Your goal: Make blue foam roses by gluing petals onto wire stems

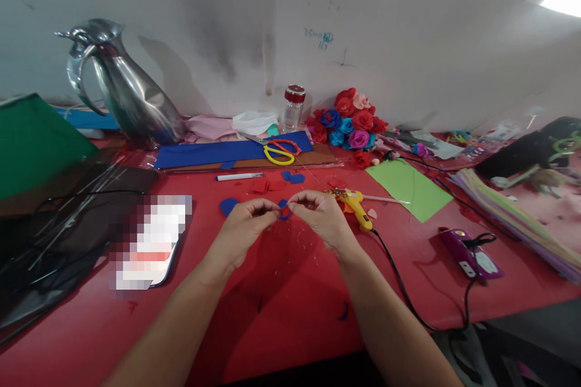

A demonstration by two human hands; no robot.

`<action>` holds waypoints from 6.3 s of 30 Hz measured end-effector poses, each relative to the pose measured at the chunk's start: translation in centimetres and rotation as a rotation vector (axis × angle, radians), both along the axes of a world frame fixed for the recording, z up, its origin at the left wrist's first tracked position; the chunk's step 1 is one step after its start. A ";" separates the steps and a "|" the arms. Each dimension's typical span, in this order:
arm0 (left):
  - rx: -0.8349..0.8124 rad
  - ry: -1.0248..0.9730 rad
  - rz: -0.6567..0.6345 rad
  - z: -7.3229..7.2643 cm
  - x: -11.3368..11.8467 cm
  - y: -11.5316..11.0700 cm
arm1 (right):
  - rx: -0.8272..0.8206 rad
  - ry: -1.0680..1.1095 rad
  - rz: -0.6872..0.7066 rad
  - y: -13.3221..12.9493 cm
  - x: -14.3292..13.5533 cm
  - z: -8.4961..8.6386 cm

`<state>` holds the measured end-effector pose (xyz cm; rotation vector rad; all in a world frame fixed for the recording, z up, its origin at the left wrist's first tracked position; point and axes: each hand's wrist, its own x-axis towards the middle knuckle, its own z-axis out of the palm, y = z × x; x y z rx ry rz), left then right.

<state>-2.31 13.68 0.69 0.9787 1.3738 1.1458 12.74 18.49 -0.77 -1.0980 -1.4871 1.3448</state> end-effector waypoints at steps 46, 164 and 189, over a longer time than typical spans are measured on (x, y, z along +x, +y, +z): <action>0.054 0.019 0.048 -0.8 0.5 0.1 | 0.016 0.055 -0.036 -0.9 -0.9 0.2; 0.137 -0.355 0.103 -0.7 -0.3 0.3 | -0.101 0.143 0.355 -1.7 -2.0 -1.2; 0.098 -0.354 0.129 -1.2 -0.4 0.3 | -0.005 0.058 0.288 -1.7 -2.4 -1.7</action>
